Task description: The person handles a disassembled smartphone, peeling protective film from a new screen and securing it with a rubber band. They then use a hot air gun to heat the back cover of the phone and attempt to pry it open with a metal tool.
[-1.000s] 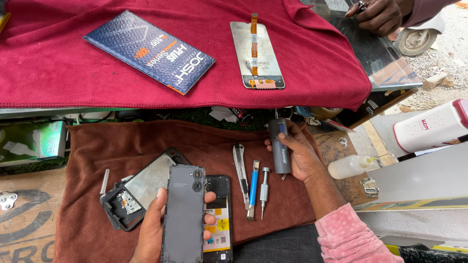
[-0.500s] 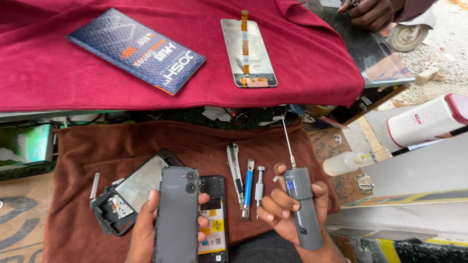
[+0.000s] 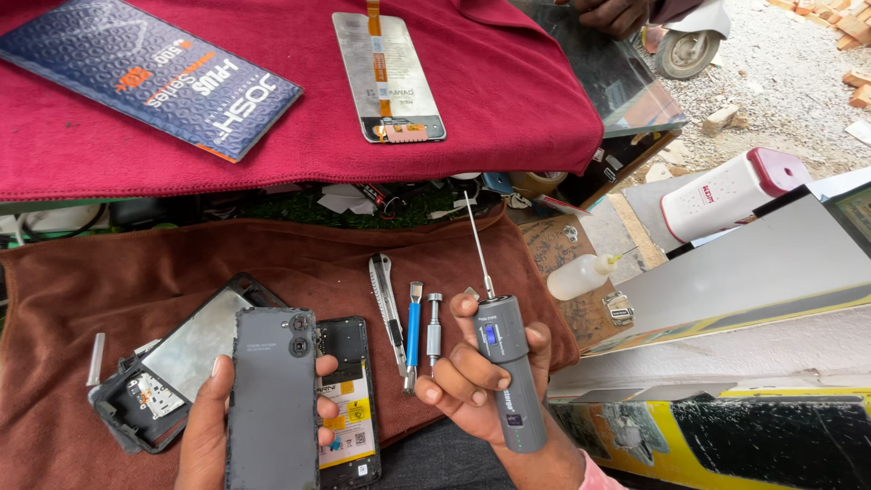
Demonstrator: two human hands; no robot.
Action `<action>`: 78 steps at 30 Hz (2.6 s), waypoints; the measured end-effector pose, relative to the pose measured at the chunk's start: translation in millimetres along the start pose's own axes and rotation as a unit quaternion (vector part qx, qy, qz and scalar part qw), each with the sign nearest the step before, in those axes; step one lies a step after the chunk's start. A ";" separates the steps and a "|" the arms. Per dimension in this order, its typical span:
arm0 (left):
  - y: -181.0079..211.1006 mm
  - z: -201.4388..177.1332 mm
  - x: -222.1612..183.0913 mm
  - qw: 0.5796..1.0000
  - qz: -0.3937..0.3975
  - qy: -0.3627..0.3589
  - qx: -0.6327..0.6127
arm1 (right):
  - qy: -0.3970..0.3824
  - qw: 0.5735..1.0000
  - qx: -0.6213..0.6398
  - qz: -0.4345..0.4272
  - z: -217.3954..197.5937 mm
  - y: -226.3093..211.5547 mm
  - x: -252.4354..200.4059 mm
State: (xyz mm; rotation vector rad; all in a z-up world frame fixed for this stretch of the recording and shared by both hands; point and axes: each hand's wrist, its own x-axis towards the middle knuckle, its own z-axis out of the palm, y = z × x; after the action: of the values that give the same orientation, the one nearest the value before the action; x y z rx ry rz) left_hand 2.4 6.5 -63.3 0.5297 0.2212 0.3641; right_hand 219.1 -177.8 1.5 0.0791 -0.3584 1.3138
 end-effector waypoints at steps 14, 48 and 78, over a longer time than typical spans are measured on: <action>-2.3 8.0 -4.0 1.000 0.003 0.007 -0.001 | -0.019 1.000 0.000 0.012 -17.6 -0.7 -5.3; -3.6 -25.9 10.2 0.990 -0.137 0.030 -0.027 | 0.217 0.549 -0.807 -0.039 117.4 -112.9 111.5; 47.3 98.5 6.4 0.945 -0.054 -0.104 -0.304 | 0.328 0.638 -0.695 -0.048 -21.0 -36.9 -15.1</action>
State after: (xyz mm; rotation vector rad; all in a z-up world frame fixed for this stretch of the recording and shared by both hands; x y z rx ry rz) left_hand 24.2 2.4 43.9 -0.0560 -0.0723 0.2484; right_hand 255.6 -196.1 -17.5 -1.6364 -0.6278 0.5723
